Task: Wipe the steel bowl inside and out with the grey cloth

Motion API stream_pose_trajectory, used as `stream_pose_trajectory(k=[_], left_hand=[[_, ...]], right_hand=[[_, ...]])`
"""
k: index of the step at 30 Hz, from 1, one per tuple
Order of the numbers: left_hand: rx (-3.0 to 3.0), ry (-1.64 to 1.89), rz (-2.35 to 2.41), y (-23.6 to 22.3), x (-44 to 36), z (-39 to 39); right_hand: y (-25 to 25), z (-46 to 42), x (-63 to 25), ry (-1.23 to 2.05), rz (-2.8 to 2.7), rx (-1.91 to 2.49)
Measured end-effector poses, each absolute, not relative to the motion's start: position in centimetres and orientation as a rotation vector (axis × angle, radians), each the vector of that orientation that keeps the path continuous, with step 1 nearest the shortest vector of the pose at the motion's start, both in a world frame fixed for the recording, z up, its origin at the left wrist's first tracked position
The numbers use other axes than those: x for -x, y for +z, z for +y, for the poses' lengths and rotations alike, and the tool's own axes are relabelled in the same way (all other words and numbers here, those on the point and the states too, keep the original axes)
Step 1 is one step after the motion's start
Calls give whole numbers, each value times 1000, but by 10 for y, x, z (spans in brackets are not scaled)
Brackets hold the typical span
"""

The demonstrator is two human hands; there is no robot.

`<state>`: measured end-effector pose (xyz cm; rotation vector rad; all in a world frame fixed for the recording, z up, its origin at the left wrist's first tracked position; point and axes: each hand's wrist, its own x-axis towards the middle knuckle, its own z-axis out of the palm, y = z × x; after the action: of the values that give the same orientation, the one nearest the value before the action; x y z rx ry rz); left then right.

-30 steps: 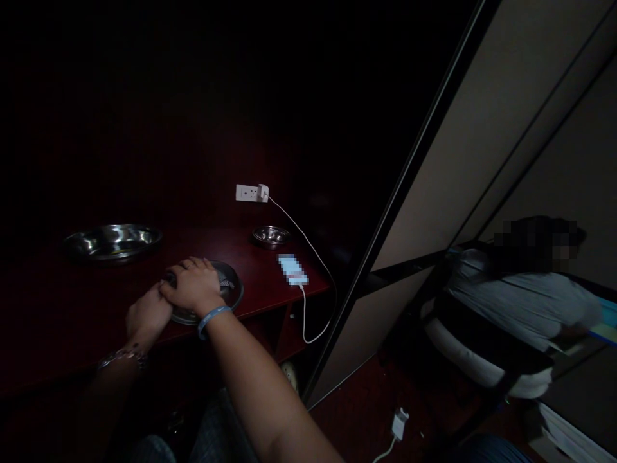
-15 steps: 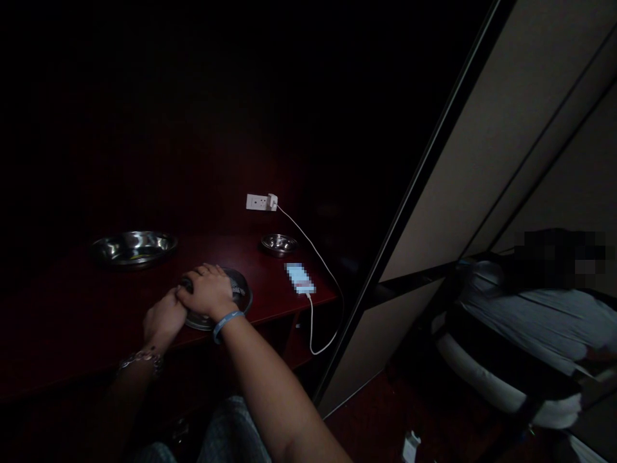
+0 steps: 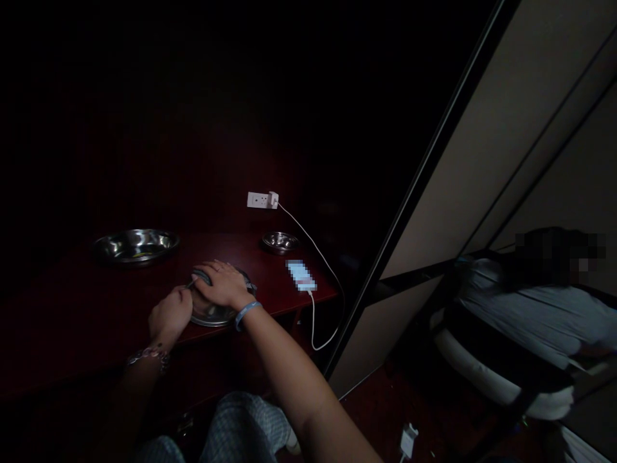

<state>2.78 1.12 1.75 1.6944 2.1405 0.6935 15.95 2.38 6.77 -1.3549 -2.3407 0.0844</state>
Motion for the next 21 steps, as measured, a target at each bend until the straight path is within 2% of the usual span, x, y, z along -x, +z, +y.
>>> stream_pose_trajectory(k=[21], left_hand=[[-1520,863,2218,21,-39,1]], right_hand=[[72,16,-175,239,-1801,1888]])
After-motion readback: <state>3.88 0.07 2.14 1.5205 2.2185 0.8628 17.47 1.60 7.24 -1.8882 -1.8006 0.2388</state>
